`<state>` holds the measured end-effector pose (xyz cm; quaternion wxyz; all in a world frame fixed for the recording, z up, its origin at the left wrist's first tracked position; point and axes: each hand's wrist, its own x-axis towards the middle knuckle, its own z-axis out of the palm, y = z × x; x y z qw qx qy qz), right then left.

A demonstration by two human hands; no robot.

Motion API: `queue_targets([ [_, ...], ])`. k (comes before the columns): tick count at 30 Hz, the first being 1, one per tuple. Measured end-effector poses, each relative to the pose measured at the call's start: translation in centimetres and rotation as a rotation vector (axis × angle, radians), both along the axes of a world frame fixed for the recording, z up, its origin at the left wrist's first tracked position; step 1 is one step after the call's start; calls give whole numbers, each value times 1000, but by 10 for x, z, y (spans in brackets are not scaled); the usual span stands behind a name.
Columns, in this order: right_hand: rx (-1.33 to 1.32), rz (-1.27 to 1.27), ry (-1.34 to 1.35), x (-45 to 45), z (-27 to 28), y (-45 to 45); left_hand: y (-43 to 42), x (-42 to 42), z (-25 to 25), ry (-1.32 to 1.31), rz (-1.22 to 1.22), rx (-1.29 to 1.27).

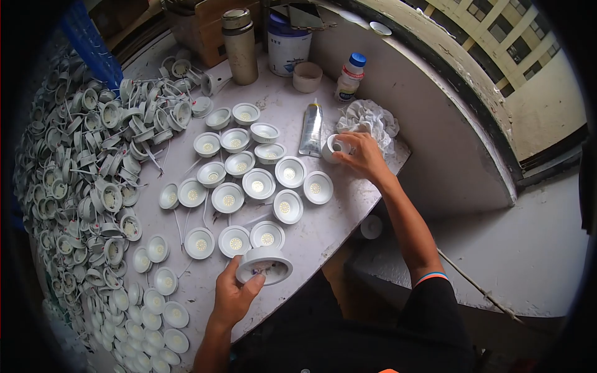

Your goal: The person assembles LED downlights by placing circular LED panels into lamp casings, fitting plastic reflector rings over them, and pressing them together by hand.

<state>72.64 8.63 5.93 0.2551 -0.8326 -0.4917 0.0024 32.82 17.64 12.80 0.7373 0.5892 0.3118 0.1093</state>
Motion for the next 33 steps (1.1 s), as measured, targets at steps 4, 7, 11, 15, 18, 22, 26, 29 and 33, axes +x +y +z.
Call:
queue_targets([
  [4,19,-3,55,1,1,-3,8,2,-3,-190,-38,766],
  [7,78,-9,147,0,3,-3,10,3,-7,-100,-69,1058],
  [11,207,-42,391,8,-3,-9,-4,6,-5,-109,15,787],
  [15,378,-62,553,-2,0,-10,-10,9,-3,-112,147,114],
  [18,567,-73,160,-40,32,-13,-12,15,0,-7,116,23],
  [22,646,145,86,-127,74,-22,-14,16,-1,-83,140,-298],
  [26,551,694,-190,-181,88,-26,-20,7,-6,-160,124,-342],
  [29,519,764,-169,-188,82,-22,-25,9,7,-167,101,-248],
  [33,468,805,-119,-191,86,-25,-30,5,9,-118,81,-164],
])
